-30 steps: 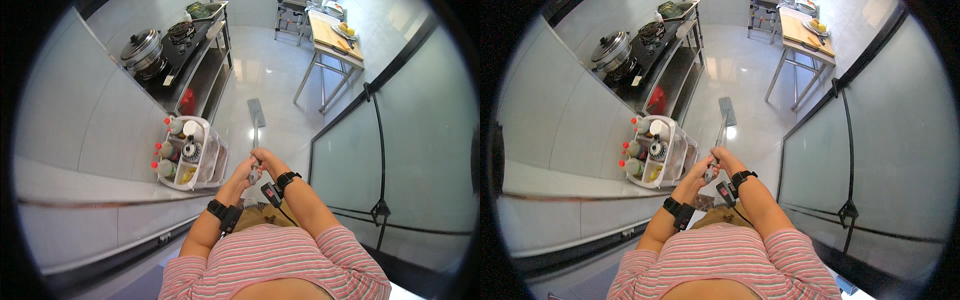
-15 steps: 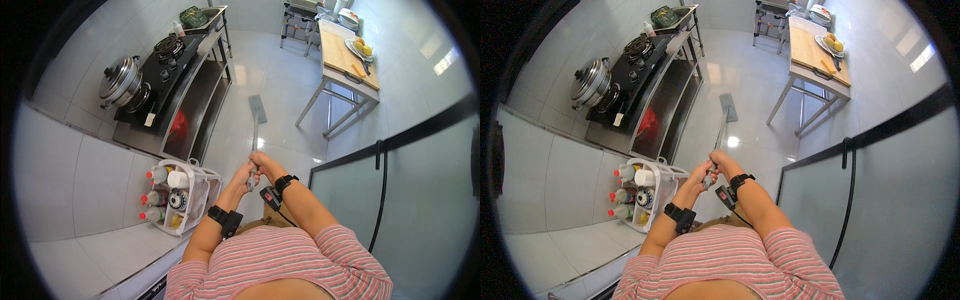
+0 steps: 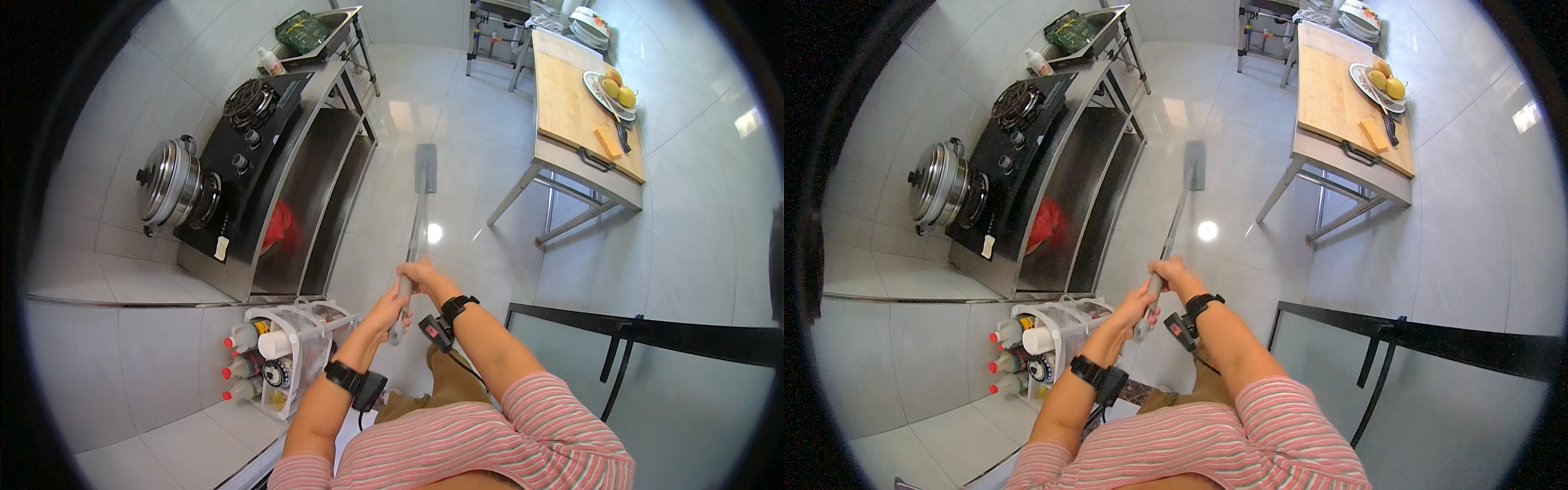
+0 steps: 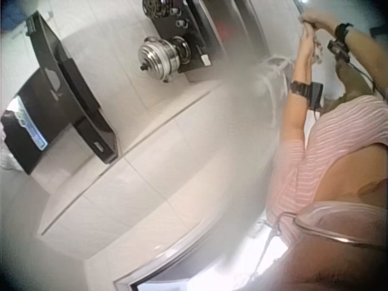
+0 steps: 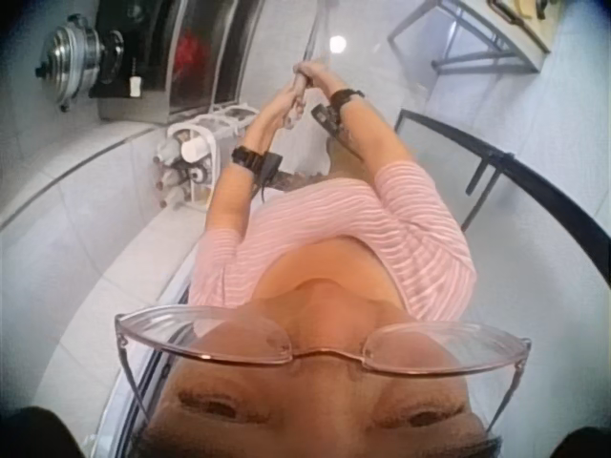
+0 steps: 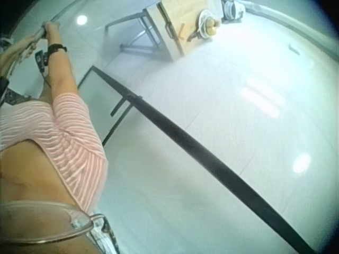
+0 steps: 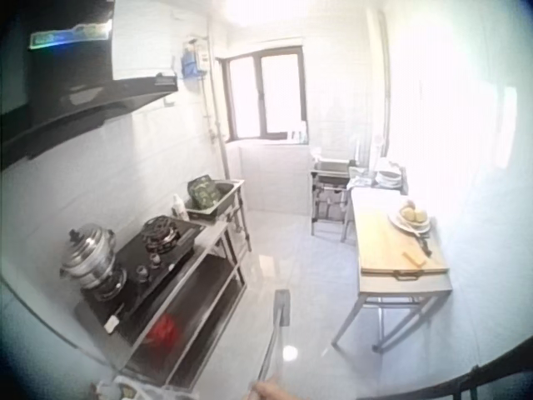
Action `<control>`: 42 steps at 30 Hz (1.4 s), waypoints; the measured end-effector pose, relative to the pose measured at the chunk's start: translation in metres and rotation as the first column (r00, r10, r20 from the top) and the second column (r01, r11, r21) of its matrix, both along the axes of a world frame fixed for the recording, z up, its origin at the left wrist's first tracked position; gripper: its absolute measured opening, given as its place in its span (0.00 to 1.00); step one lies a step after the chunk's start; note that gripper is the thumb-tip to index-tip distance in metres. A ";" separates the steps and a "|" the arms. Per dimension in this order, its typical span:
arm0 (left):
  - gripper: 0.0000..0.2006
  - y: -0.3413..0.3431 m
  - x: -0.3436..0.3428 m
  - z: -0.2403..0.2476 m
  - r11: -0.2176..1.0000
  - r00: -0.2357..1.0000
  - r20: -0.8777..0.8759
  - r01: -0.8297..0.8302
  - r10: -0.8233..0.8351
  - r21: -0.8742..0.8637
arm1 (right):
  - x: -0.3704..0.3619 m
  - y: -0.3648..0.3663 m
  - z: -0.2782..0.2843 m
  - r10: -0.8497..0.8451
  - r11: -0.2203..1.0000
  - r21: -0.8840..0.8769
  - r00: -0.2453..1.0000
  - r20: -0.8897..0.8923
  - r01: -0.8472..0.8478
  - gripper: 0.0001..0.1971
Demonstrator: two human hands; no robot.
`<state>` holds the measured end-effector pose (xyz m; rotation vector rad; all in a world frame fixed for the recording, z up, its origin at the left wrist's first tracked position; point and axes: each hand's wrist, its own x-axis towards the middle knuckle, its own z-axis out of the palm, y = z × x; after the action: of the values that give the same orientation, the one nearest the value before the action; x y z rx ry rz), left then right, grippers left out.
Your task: The person is mopping the tiled floor of an apartment using a flat mop, covering the hallway, kitchen area, and rooms.
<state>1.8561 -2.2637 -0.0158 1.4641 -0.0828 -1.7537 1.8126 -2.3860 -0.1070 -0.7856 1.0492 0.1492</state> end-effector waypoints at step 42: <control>0.36 0.477 -0.083 0.054 0.887 0.875 0.151 0.461 -0.461 0.034 | -0.102 0.459 -0.034 -0.148 0.986 -0.104 0.960 -0.237 0.127 0.05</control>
<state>1.7727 -1.7864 0.0381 1.6746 -0.5602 -2.0021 1.7108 -1.9271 -0.1415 -0.7833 1.3483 0.0824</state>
